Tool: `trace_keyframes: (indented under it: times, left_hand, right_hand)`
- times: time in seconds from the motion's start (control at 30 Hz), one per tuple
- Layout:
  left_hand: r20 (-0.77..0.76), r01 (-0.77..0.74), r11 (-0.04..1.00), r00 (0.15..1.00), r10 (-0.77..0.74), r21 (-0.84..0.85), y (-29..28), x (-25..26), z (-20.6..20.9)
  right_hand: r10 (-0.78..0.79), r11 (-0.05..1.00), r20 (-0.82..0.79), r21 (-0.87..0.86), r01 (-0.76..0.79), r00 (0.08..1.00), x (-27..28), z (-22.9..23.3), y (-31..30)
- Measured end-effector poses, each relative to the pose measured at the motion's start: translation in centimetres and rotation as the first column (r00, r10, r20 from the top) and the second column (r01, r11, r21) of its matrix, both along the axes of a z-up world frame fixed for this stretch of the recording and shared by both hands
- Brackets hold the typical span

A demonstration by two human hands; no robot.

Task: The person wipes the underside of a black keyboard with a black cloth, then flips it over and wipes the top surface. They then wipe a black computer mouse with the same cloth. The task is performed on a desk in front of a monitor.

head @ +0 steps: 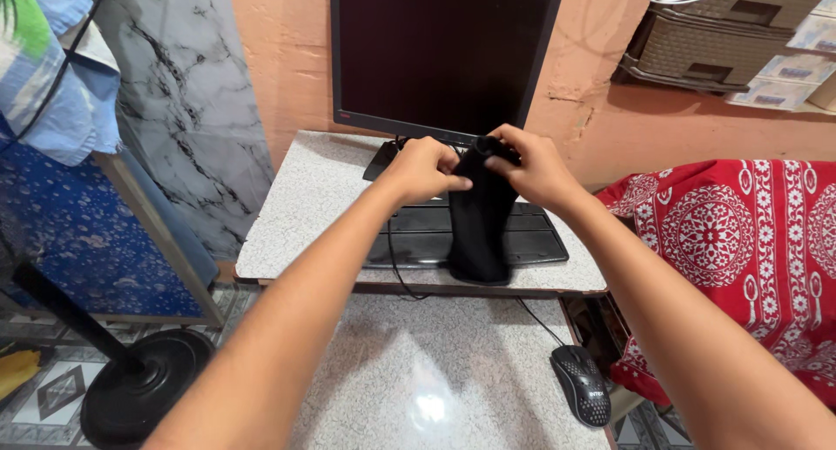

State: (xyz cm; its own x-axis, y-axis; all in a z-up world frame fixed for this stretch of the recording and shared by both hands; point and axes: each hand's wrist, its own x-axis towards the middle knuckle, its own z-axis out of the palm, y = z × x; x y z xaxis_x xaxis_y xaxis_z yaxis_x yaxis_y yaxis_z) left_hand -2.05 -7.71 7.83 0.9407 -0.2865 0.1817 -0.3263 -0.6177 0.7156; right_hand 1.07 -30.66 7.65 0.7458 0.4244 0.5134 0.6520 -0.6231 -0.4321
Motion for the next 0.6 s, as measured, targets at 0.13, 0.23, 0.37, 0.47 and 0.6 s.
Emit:
trace_keyframes:
  times: [0.13, 0.23, 0.37, 0.47, 0.6]
  left_hand:
    - [0.291, -0.115, 0.991, 0.948, 0.13, -0.068, -0.8, 1.1, -1.0]
    - [0.299, -0.051, 0.96, 0.945, 0.136, -0.274, -1.2, 3.2, -2.9]
    - [0.306, 0.193, 0.931, 0.947, -0.094, -0.311, 0.2, 5.4, -6.1]
    - [0.002, 0.247, 0.95, 0.968, -0.251, -0.193, 0.9, 5.3, -9.1]
    - [-0.283, 0.091, 0.993, 0.953, -0.11, -0.08, 0.6, 3.7, -11.3]
  right_hand:
    - [-0.078, 0.997, 0.105, 0.005, 0.078, 0.991, -0.2, 0.5, 0.6]
    - [-0.061, 0.998, 0.246, 0.045, 0.052, 0.967, 0.1, 0.6, 0.7]
    - [0.163, 0.986, 0.207, -0.003, -0.166, 0.965, -0.2, -0.4, -0.1]
    - [0.132, 0.95, -0.176, -0.259, -0.175, 0.975, 0.4, -2.3, -0.6]
    - [-0.046, 0.926, -0.581, -0.33, -0.183, 0.813, 2.3, -6.2, -1.3]
